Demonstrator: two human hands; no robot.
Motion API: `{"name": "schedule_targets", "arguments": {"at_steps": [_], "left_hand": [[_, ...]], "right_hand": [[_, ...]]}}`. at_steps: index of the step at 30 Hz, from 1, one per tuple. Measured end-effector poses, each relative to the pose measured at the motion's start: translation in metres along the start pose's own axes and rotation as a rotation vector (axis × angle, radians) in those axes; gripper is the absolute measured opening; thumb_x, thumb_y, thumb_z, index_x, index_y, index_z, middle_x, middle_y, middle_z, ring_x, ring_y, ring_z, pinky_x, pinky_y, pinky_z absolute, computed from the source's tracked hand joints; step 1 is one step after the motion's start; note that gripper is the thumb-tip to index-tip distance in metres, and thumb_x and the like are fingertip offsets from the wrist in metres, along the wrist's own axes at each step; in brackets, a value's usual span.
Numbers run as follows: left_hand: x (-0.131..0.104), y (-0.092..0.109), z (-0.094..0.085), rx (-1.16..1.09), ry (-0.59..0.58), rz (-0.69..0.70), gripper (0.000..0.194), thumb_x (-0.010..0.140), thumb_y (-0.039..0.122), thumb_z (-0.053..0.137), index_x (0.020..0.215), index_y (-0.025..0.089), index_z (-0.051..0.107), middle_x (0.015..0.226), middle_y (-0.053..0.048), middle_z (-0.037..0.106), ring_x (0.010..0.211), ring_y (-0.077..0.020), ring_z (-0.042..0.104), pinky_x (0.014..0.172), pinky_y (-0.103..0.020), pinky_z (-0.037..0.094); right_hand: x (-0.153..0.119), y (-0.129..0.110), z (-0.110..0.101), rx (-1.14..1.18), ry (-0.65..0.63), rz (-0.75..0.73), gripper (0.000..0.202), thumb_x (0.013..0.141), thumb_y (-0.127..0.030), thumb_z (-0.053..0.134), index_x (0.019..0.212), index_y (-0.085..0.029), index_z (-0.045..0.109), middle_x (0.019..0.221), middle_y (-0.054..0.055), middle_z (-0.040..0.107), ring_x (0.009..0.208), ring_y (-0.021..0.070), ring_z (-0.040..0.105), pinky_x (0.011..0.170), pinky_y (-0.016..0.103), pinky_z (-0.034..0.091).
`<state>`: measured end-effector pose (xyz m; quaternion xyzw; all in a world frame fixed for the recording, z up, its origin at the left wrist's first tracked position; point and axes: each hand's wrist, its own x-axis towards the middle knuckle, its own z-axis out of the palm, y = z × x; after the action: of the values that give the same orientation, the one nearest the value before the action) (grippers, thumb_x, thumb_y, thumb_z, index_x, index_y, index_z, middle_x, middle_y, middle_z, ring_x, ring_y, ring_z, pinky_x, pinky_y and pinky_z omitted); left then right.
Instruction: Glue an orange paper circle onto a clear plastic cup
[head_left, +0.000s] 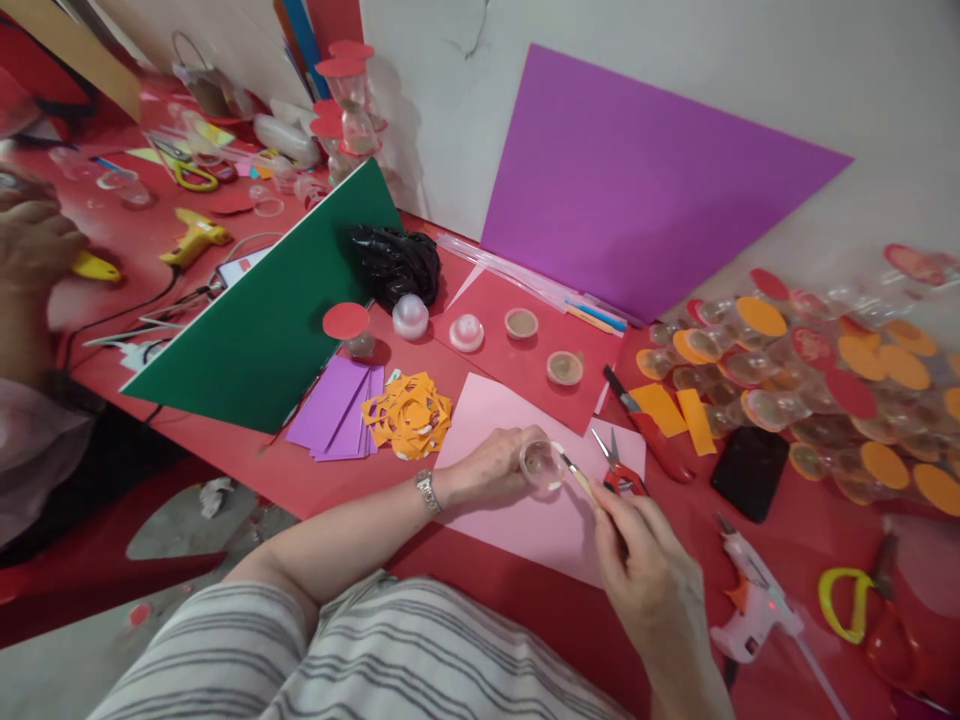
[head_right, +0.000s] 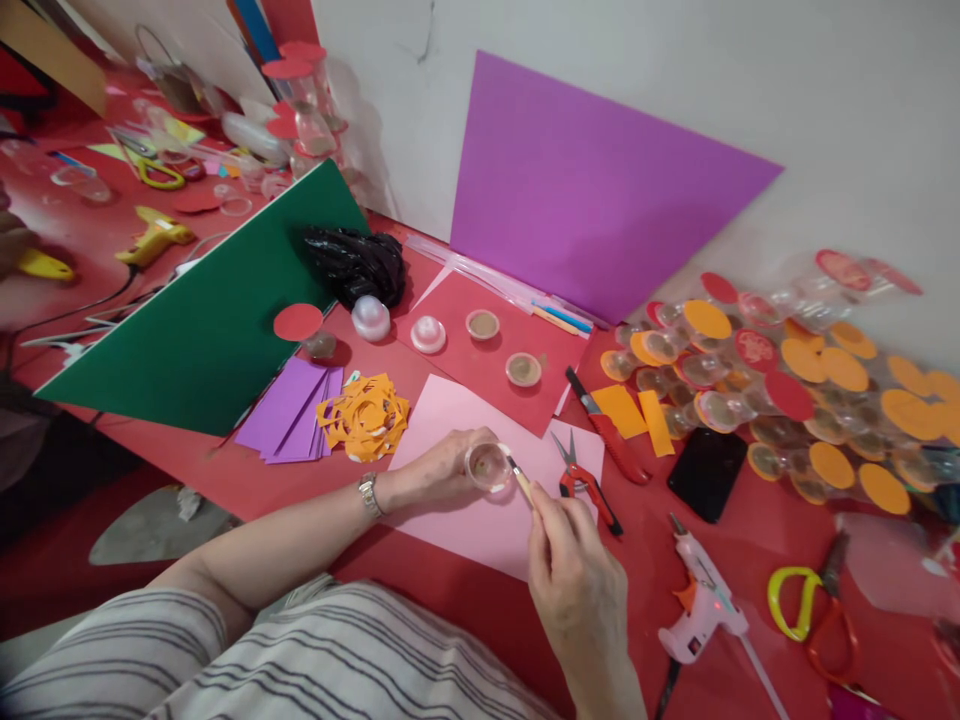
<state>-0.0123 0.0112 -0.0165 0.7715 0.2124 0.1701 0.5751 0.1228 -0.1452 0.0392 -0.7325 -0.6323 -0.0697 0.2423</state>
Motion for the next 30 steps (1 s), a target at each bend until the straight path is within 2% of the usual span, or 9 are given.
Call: {"name": "schedule_targets", "arguments": {"at_steps": [3, 10, 17, 22, 26, 28, 30], "left_hand": [[0.000, 0.001, 0.000, -0.003, -0.005, -0.020, 0.016, 0.083, 0.024, 0.070, 0.087, 0.017, 0.056, 0.089, -0.002, 0.067, 0.076, -0.0136, 0.062, 0.069, -0.023, 0.046], [0.001, 0.002, 0.000, -0.009, -0.013, -0.019, 0.015, 0.083, 0.020, 0.068, 0.085, 0.018, 0.053, 0.089, -0.002, 0.066, 0.076, -0.0135, 0.062, 0.068, -0.022, 0.046], [-0.002, 0.001, -0.001, -0.007, -0.005, -0.027, 0.017, 0.086, 0.026, 0.067, 0.092, 0.017, 0.053, 0.093, -0.004, 0.066, 0.082, -0.0152, 0.062, 0.074, -0.025, 0.049], [-0.005, 0.000, -0.005, -0.041, 0.010, -0.033, 0.024, 0.082, 0.027, 0.072, 0.094, 0.016, 0.054, 0.102, -0.008, 0.063, 0.086, -0.0158, 0.061, 0.075, -0.026, 0.049], [-0.003, -0.001, -0.007, -0.171, -0.091, 0.001, 0.020, 0.083, 0.024, 0.071, 0.096, 0.015, 0.059, 0.099, -0.007, 0.067, 0.088, -0.0166, 0.064, 0.077, -0.026, 0.050], [-0.002, -0.002, -0.008, -0.233, -0.110, 0.007, 0.020, 0.083, 0.020, 0.067, 0.101, 0.015, 0.062, 0.102, -0.008, 0.069, 0.091, -0.0179, 0.065, 0.081, -0.027, 0.050], [-0.001, -0.002, -0.008, -0.247, -0.116, -0.006, 0.020, 0.084, 0.017, 0.064, 0.104, 0.015, 0.062, 0.104, -0.009, 0.069, 0.093, -0.0188, 0.065, 0.084, -0.029, 0.051]], "right_hand": [[0.000, 0.000, 0.001, 0.005, -0.012, 0.010, 0.029, 0.102, -0.024, 0.044, 0.113, -0.020, 0.070, 0.088, 0.006, 0.071, 0.077, 0.0159, 0.069, 0.063, 0.024, 0.052], [0.004, 0.009, 0.001, 0.156, -0.013, 0.041, 0.027, 0.101, -0.027, 0.046, 0.107, -0.017, 0.071, 0.093, 0.008, 0.077, 0.083, 0.0170, 0.073, 0.076, 0.024, 0.057], [0.000, 0.020, -0.003, 0.328, -0.096, 0.189, 0.030, 0.099, -0.037, 0.049, 0.104, -0.020, 0.073, 0.082, 0.005, 0.077, 0.066, 0.0170, 0.073, 0.062, 0.023, 0.058], [-0.009, 0.028, -0.003, 0.442, -0.012, 0.346, 0.030, 0.096, -0.041, 0.053, 0.111, -0.019, 0.068, 0.090, 0.007, 0.075, 0.067, 0.0164, 0.070, 0.057, 0.023, 0.055], [-0.010, 0.030, 0.015, 0.450, 0.011, 0.479, 0.027, 0.088, -0.047, 0.066, 0.092, -0.020, 0.064, 0.069, -0.001, 0.063, 0.056, 0.0138, 0.060, 0.052, 0.022, 0.051], [-0.005, 0.030, 0.025, 0.443, -0.020, 0.433, 0.029, 0.087, -0.050, 0.066, 0.085, -0.021, 0.066, 0.061, -0.003, 0.056, 0.052, 0.0122, 0.055, 0.052, 0.022, 0.049], [0.002, 0.029, 0.032, 0.430, -0.020, 0.324, 0.028, 0.088, -0.050, 0.066, 0.088, -0.021, 0.069, 0.066, -0.002, 0.060, 0.057, 0.0130, 0.058, 0.059, 0.024, 0.052]]}}
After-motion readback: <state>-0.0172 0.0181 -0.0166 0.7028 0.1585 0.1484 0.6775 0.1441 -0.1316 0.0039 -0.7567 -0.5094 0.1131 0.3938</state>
